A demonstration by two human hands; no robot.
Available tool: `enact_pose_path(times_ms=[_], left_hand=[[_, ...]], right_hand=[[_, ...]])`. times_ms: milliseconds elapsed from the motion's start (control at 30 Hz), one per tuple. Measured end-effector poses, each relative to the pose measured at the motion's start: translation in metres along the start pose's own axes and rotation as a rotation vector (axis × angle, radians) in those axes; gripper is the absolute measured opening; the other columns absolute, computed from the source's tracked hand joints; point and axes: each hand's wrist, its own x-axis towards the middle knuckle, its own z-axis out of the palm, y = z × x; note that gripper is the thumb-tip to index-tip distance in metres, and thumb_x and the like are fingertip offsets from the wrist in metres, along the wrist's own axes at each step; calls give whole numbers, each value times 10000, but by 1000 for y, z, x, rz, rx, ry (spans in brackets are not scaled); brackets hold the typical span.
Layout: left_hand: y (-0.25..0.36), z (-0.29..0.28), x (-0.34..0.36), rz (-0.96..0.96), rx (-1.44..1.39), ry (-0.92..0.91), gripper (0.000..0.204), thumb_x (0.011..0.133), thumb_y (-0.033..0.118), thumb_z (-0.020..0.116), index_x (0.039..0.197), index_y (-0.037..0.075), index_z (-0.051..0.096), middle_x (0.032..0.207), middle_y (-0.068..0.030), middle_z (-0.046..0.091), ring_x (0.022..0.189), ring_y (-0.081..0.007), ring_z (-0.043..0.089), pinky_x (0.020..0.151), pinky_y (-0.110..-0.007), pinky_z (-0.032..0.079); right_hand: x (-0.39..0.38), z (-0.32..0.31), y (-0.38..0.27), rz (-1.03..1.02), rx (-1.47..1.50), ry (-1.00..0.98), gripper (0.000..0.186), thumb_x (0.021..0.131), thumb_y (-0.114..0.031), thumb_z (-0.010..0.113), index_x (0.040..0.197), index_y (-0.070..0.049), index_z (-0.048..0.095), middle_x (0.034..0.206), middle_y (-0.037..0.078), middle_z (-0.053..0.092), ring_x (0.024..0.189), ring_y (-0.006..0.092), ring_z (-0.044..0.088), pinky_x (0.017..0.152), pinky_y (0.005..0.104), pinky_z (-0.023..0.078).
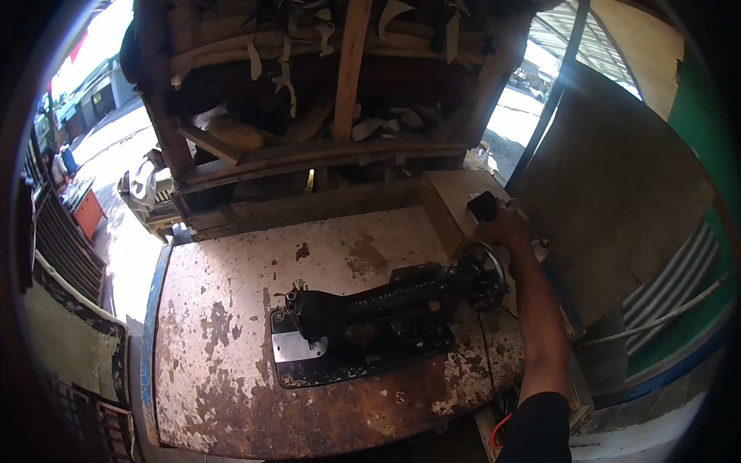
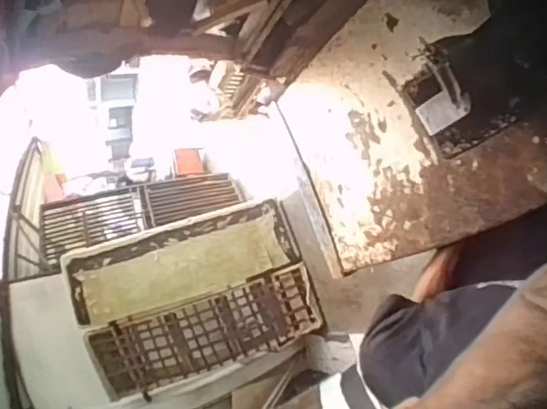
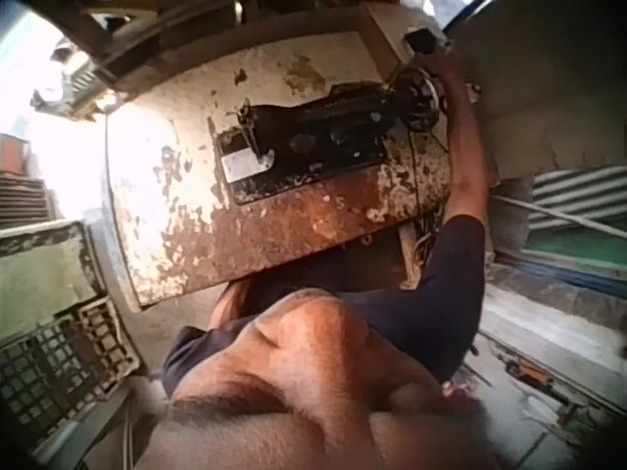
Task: The person uses a screwdriver to tighten components on a sewing machine, handles a piece of thread, and uses scissors to cut it.
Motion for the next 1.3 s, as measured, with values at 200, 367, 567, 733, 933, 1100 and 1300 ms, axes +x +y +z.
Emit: enact_pose_path(times_ms=[200,367,567,733,933,1100,1300], left_hand=[[-7,7,-15,3,-47,58,130,1022,114,594,1083,34,674,1009,-131,689,952,-253,638,878,-386,525],[-10,-2,-30,-43,-88,129,133,1022,117,595,1085,33,675,1012,-134,690,954,-256,640,879,-388,525],[-18,-5,-21,9,-177,94,136,1021,121,596,1087,32,676,1015,-137,691,958,-260,642,879,-390,526],[-20,-7,-11,13,-164,69,139,1021,124,598,1088,31,677,1018,-139,692,961,-264,644,880,-392,527],[-34,-9,1,11,-131,64,143,1021,127,599,1090,30,678,1021,-142,693,964,-268,647,880,-395,528],[-34,-13,5,11,-102,66,146,1021,130,600,1092,29,678,1024,-144,694,967,-272,649,881,-397,529],[-37,-19,12,4,-87,72,150,1020,134,602,1094,28,679,1027,-147,695,971,-276,651,882,-399,529]], right_hand=[[42,18,80,-343,-108,155,782,917,-500,695,1531,-62,487,1456,274,556,1367,411,531,1111,479,454],[-69,-47,12,13,781,242,611,1043,-399,592,1479,22,520,1481,173,554,1352,274,536,1144,418,410],[-309,-54,-58,187,572,419,358,1046,-238,599,1262,45,643,1262,135,650,1173,237,599,1049,370,458],[-427,18,-141,133,706,33,178,966,-86,650,1100,26,681,1160,124,612,1067,226,604,936,335,490],[-454,53,-186,-195,358,89,208,874,-78,665,1063,-18,730,1141,155,635,1085,336,569,929,426,497],[-457,51,-184,-189,386,139,223,856,-123,688,1060,-64,759,1101,97,653,1014,307,567,901,430,472],[-457,55,-186,-185,386,168,220,843,-130,702,1049,-91,767,1088,74,664,1005,302,577,896,423,478]])
